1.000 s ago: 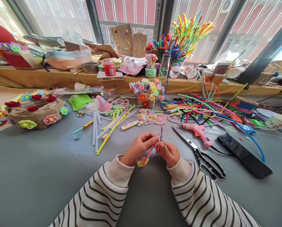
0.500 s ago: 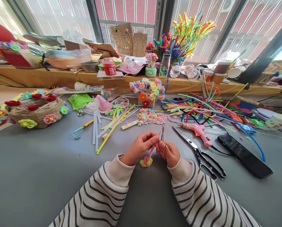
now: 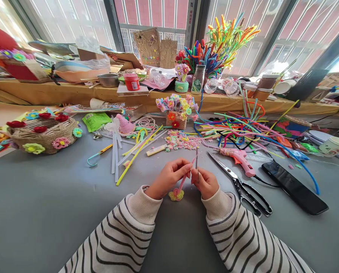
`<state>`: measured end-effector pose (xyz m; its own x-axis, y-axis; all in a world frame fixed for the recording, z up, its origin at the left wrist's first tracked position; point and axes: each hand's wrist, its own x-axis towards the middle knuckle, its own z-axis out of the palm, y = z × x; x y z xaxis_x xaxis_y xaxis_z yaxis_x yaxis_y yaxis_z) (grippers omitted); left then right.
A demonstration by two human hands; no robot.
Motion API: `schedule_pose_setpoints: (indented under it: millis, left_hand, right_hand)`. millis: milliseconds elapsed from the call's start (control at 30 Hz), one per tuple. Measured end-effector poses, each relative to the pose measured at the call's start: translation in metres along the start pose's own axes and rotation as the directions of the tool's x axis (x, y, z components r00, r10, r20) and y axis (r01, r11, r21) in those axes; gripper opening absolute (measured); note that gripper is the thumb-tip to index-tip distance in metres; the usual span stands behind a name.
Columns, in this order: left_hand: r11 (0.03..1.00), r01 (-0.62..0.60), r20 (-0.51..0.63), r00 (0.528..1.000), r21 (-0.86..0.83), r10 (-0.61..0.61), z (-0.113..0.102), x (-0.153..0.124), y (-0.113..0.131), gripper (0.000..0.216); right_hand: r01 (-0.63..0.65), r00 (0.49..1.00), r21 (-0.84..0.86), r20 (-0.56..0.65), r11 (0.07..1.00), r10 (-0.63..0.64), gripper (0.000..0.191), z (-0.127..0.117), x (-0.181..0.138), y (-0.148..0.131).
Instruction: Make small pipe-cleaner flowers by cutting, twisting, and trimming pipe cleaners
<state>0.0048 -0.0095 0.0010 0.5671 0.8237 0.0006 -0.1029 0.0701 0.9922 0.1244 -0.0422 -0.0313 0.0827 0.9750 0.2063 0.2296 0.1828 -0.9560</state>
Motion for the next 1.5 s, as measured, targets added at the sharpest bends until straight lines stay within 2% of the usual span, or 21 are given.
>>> schedule_pose_setpoints:
  millis: [300,467,633,767,867,1067,1200,1367,1500]
  left_hand:
    - [1.0,0.011,-0.128,0.992,-0.002,-0.011,-0.0014,0.0011,0.0005,0.018]
    - [1.0,-0.008,-0.044,0.999,0.0,0.008,0.0005,0.0001,0.0014,0.017]
    - [0.999,-0.024,-0.024,0.999,0.032,0.025,0.0021,-0.0005,0.0027,0.019]
    - [0.999,-0.025,-0.023,0.999,0.033,0.026,0.0012,0.0,0.0017,0.018]
    - [0.998,-0.047,-0.01,0.999,0.043,0.048,0.0006,0.0002,0.0011,0.016]
    - [0.998,-0.037,0.095,0.995,0.049,0.033,0.0017,-0.0011,0.0041,0.016]
    - [0.999,-0.01,0.088,0.996,0.035,0.007,0.0008,-0.0003,0.003,0.016]
    - [0.999,0.0,0.075,0.997,0.051,-0.004,-0.0014,0.001,-0.001,0.017]
    - [0.997,0.002,0.064,0.998,0.072,-0.007,-0.0022,0.0013,0.0,0.018]
  right_hand:
    - [0.006,0.997,0.022,0.076,1.0,-0.008,0.052,0.0,-0.0009,0.0008]
    - [0.041,0.992,-0.048,0.119,0.998,-0.035,0.05,-0.0019,-0.0006,-0.0001]
    - [0.028,0.999,-0.08,0.019,0.996,-0.026,0.049,-0.0002,-0.0017,-0.0013]
    - [0.04,0.999,-0.126,-0.014,0.991,-0.042,0.046,0.0002,-0.0024,-0.0005]
    - [0.032,1.0,-0.089,0.002,0.996,-0.031,0.046,-0.0006,-0.0019,-0.0008]
    - [0.053,0.999,0.017,0.014,0.998,-0.053,0.048,-0.0007,-0.0018,-0.0033]
    - [0.013,1.0,-0.033,-0.014,0.999,-0.014,0.043,-0.0005,-0.0015,-0.0014]
    - [0.027,0.999,-0.086,-0.042,0.996,-0.03,0.039,-0.0005,-0.0005,0.0002]
    - [0.013,0.999,-0.046,-0.045,0.999,-0.015,0.038,-0.0004,0.0001,0.0002]
